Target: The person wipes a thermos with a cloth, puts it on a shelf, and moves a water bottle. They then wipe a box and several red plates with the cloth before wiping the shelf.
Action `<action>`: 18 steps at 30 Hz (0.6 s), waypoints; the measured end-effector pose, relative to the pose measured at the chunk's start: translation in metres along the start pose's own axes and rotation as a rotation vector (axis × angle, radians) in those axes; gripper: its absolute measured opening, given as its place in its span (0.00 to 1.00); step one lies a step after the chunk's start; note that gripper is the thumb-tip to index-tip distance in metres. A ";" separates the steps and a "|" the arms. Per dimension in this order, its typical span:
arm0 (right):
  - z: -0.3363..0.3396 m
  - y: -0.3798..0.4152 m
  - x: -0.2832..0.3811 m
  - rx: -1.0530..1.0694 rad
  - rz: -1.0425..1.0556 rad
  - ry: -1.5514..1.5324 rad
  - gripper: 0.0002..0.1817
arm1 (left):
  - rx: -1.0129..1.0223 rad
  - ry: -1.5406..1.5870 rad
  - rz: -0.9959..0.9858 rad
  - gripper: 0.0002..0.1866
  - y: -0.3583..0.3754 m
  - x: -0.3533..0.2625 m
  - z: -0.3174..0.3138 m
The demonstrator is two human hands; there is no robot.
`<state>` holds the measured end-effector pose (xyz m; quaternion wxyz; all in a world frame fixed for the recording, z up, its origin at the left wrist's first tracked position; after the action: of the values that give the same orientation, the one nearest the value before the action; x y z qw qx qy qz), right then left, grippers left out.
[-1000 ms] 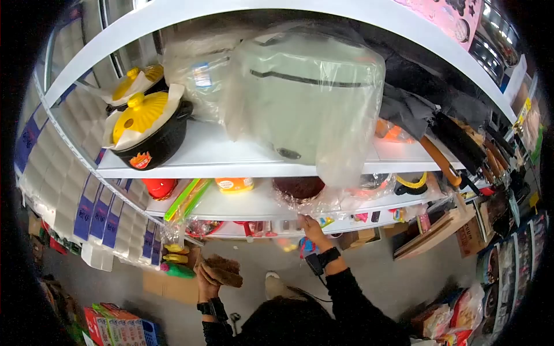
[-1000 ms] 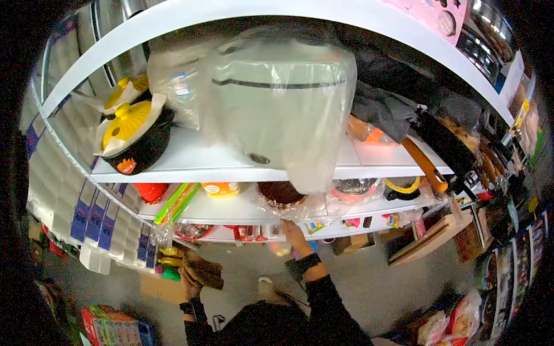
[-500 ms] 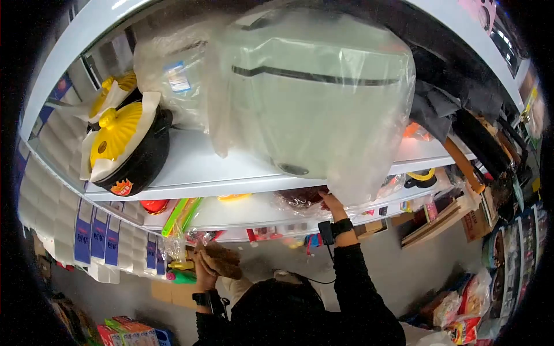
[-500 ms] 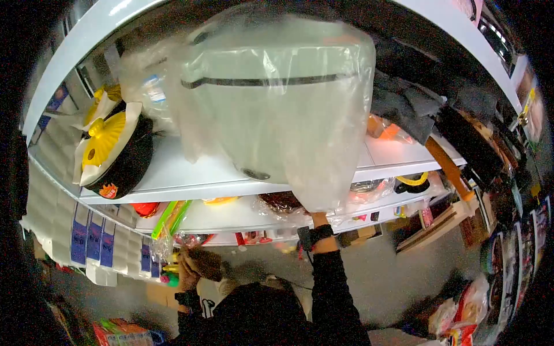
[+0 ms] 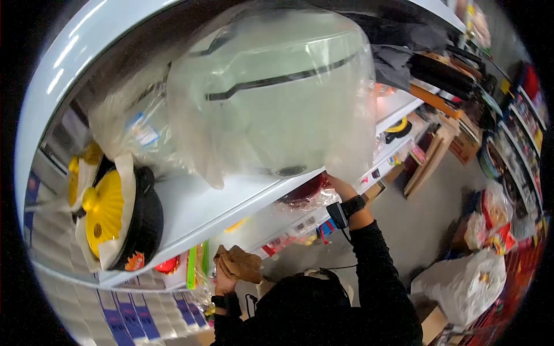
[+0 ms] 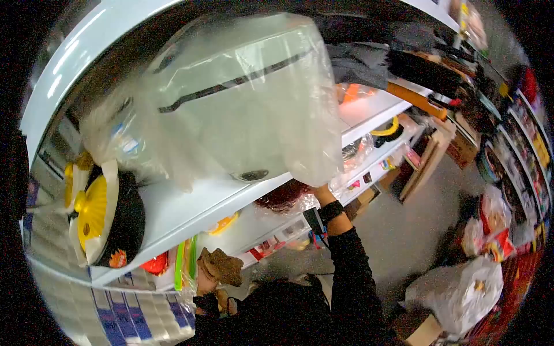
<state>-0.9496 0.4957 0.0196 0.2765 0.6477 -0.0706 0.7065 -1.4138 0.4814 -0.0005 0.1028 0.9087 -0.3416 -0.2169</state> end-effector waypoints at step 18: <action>0.021 0.221 -0.028 -0.046 -0.045 -0.817 0.31 | 0.201 -0.335 0.008 0.21 -0.050 0.024 -0.075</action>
<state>-1.0375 0.2931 0.0531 0.2556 0.8699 -0.1761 0.3833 -1.3339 0.5051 0.0414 -0.0458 0.8641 -0.3776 -0.3296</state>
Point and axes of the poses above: each hand's wrist, its own y-axis away from the middle knuckle, its own z-axis out of the back of the hand, x = y × z, the point moved 3 cm from there along -y, towards the middle knuckle, and after that the axes turned 3 degrees about x, right-handed, at the moved point
